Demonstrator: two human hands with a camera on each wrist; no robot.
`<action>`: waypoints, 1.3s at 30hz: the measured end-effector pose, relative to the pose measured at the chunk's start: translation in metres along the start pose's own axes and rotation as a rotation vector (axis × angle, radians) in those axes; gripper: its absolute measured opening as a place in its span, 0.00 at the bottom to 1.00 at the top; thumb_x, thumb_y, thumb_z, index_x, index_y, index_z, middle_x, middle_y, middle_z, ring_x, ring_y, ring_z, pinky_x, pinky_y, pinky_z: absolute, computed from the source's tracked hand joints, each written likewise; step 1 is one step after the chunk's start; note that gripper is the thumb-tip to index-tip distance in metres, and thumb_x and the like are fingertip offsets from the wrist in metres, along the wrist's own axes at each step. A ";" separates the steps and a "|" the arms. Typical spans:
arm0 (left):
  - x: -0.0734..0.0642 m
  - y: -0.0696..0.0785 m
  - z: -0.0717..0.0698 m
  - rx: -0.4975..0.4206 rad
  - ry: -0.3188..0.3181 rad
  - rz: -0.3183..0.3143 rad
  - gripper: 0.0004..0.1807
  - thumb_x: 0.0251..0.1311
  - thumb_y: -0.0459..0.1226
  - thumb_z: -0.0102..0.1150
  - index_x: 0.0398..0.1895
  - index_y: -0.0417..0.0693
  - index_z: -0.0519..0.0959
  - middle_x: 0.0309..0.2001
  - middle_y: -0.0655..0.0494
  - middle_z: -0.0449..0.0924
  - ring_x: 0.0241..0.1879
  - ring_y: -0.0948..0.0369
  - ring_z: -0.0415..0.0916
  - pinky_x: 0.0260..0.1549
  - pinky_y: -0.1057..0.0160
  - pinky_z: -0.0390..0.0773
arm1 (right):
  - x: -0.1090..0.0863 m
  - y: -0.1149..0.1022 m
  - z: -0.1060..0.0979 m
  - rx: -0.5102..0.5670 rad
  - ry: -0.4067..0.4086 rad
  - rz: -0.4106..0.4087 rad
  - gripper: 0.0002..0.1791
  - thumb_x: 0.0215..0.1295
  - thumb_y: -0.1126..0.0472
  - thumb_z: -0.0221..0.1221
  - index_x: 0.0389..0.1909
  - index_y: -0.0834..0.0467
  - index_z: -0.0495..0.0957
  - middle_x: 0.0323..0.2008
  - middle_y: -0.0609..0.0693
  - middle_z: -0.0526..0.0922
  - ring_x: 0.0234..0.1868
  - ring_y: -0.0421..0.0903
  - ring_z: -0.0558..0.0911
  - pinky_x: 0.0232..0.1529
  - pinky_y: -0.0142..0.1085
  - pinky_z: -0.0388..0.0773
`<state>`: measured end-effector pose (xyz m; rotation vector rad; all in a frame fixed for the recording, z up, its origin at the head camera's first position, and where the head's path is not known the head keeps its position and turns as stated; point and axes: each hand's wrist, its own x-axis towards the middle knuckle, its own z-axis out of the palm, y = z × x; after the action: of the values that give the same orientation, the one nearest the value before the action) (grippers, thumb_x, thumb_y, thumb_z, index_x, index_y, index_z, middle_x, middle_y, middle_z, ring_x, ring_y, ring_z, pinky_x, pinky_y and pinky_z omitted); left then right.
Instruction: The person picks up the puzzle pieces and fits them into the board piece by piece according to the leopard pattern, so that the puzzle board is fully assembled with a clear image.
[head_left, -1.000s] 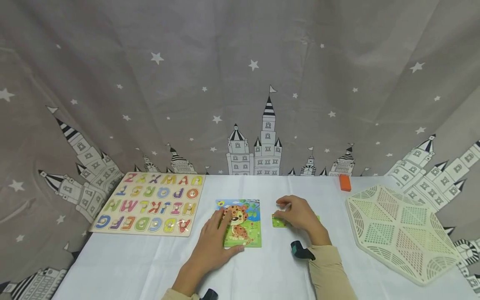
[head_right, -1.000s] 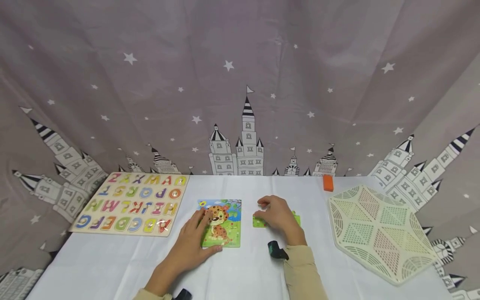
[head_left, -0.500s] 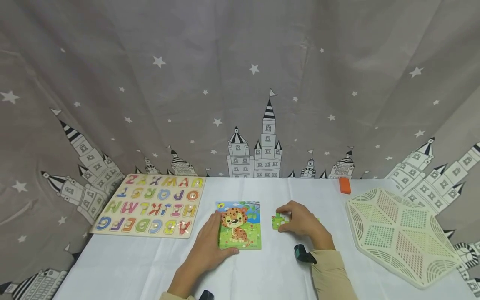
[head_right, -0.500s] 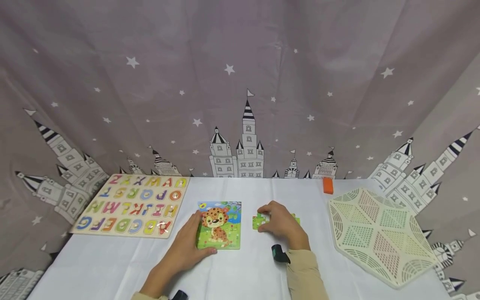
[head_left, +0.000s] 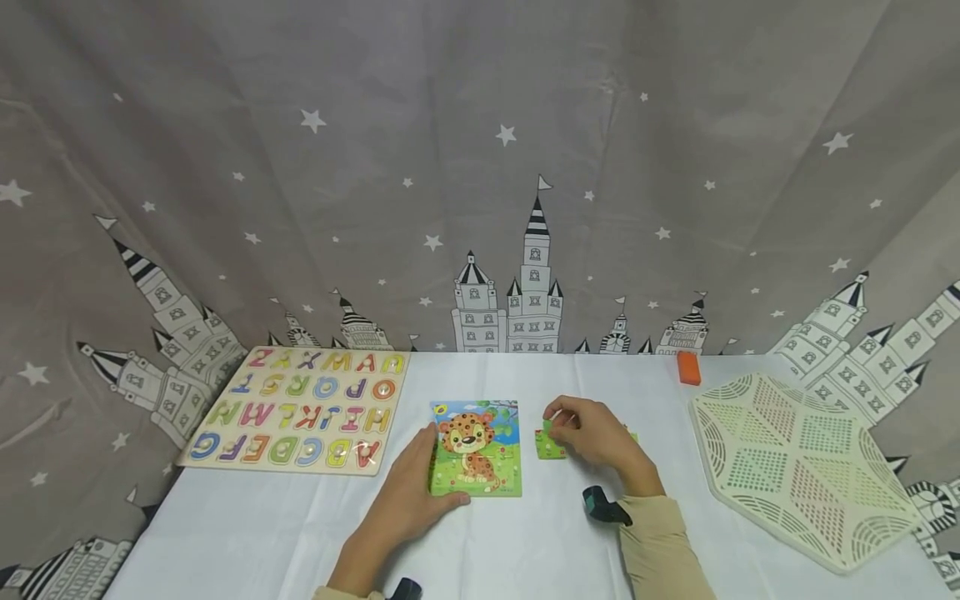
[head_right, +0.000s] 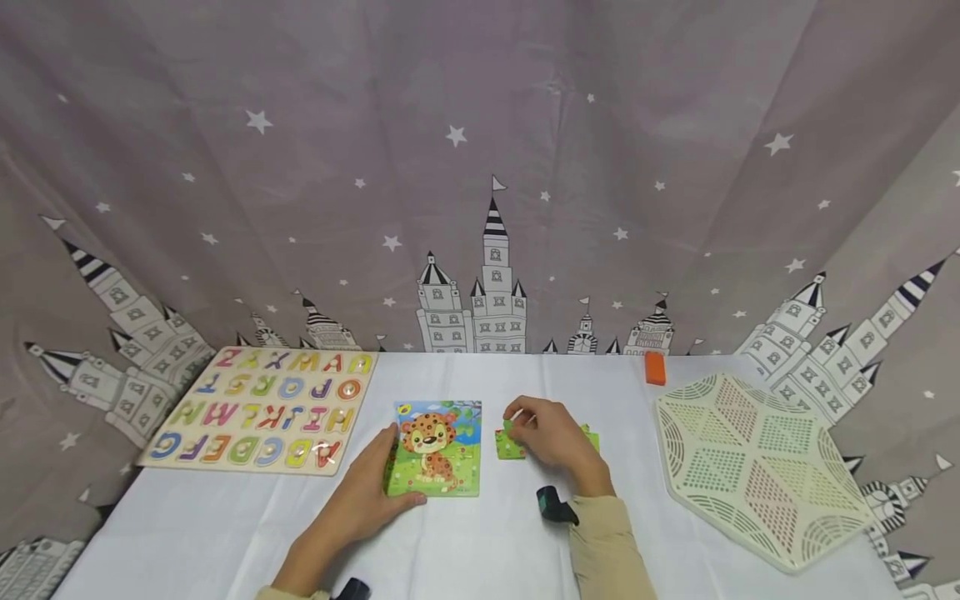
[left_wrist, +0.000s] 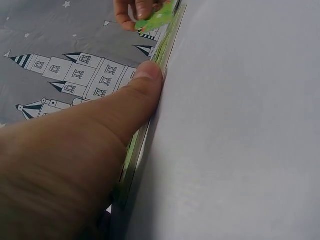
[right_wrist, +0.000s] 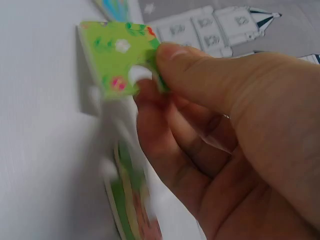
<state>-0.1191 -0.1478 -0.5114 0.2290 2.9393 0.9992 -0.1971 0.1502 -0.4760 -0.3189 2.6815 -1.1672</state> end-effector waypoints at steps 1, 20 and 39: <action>0.000 0.000 0.000 0.001 0.001 0.001 0.65 0.47 0.58 0.77 0.81 0.37 0.51 0.80 0.38 0.54 0.79 0.40 0.53 0.78 0.41 0.56 | 0.001 -0.002 0.002 0.034 -0.001 -0.016 0.08 0.66 0.65 0.66 0.43 0.51 0.83 0.31 0.45 0.83 0.30 0.40 0.81 0.32 0.33 0.77; 0.000 -0.005 0.000 0.040 -0.010 0.008 0.63 0.51 0.60 0.74 0.82 0.42 0.50 0.81 0.43 0.53 0.80 0.43 0.52 0.77 0.41 0.58 | 0.008 -0.081 0.097 0.092 -0.107 -0.181 0.13 0.62 0.62 0.69 0.46 0.60 0.86 0.30 0.43 0.86 0.26 0.32 0.80 0.29 0.26 0.77; -0.001 -0.002 0.000 0.050 -0.007 0.026 0.61 0.52 0.56 0.75 0.81 0.40 0.51 0.81 0.43 0.54 0.80 0.44 0.52 0.79 0.44 0.57 | 0.009 -0.093 0.123 -0.105 0.035 -0.165 0.10 0.60 0.62 0.72 0.42 0.60 0.88 0.33 0.47 0.90 0.35 0.37 0.83 0.36 0.28 0.80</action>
<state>-0.1179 -0.1492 -0.5128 0.2722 2.9657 0.9262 -0.1617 0.0003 -0.4903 -0.5508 2.7982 -1.0853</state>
